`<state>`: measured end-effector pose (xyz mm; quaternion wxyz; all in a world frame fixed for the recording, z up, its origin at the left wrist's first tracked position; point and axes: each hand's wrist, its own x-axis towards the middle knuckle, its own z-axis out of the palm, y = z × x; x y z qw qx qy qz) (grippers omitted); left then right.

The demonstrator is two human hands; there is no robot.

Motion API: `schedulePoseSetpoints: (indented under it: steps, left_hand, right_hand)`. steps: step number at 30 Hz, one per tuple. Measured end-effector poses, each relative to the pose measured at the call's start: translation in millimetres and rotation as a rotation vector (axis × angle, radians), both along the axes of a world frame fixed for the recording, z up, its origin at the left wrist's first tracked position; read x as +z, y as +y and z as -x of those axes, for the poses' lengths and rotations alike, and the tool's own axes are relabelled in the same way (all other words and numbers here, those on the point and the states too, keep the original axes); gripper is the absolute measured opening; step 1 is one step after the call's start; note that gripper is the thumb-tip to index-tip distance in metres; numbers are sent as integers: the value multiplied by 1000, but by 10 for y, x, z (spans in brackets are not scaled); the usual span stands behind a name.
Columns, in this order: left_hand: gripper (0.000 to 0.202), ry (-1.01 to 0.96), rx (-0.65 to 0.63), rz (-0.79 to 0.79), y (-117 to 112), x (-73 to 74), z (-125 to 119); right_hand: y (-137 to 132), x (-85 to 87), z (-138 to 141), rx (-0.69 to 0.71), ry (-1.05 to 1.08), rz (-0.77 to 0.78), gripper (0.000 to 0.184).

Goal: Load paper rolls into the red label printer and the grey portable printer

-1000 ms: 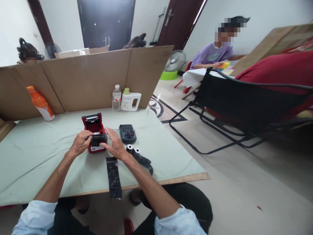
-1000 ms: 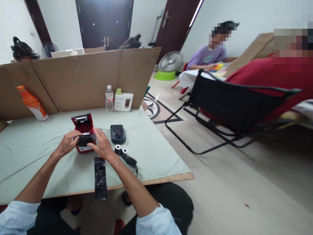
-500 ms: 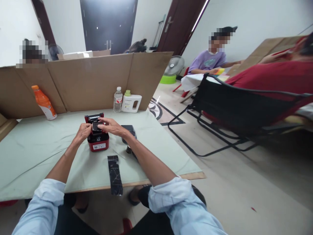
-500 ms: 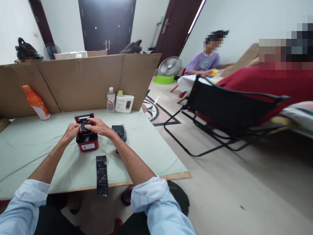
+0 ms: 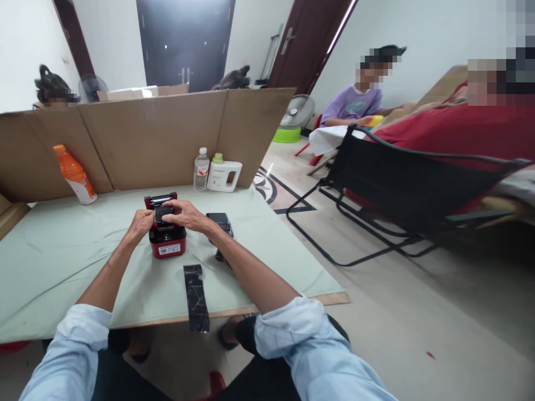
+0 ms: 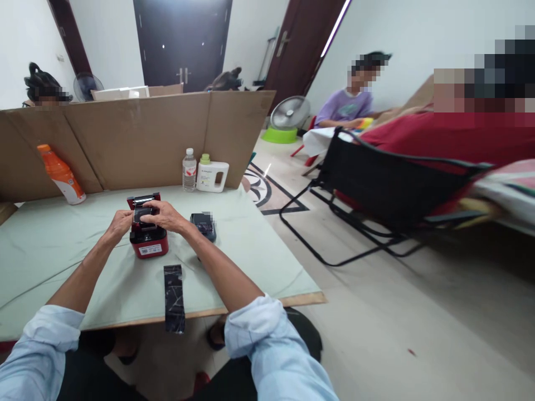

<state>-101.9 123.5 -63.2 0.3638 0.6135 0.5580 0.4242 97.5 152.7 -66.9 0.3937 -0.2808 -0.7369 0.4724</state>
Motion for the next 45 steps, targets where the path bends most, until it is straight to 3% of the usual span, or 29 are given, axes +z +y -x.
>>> schedulePoseSetpoints:
  steps: [4,10,12,18,27,37,45]
  left_hand:
    - [49,-8,18,5,47,-25,-9]
    - [52,-4,-12,9,105,-79,-48]
    - [51,1,-27,9,79,-64,-34]
    - [42,-10,-176,9,-43,-60,38]
    - [32,71,-216,-86,1,-155,28]
    - [38,99,-285,-161,-95,-61,32]
    - [39,150,-112,-208,-340,202,233]
  right_hand:
    - [57,-32,-107,108,-17,30,66]
    - [42,-112,2,-159,-40,-83,28]
    - [19,-97,46,-187,-49,-86,23]
    - [-8,-2,48,-221,17,0,40]
    - [-58,291,-12,-171,86,-111,53]
    - [-263,587,-143,-180,146,-204,57]
    - [-619,697,-275,-165,175,-209,42]
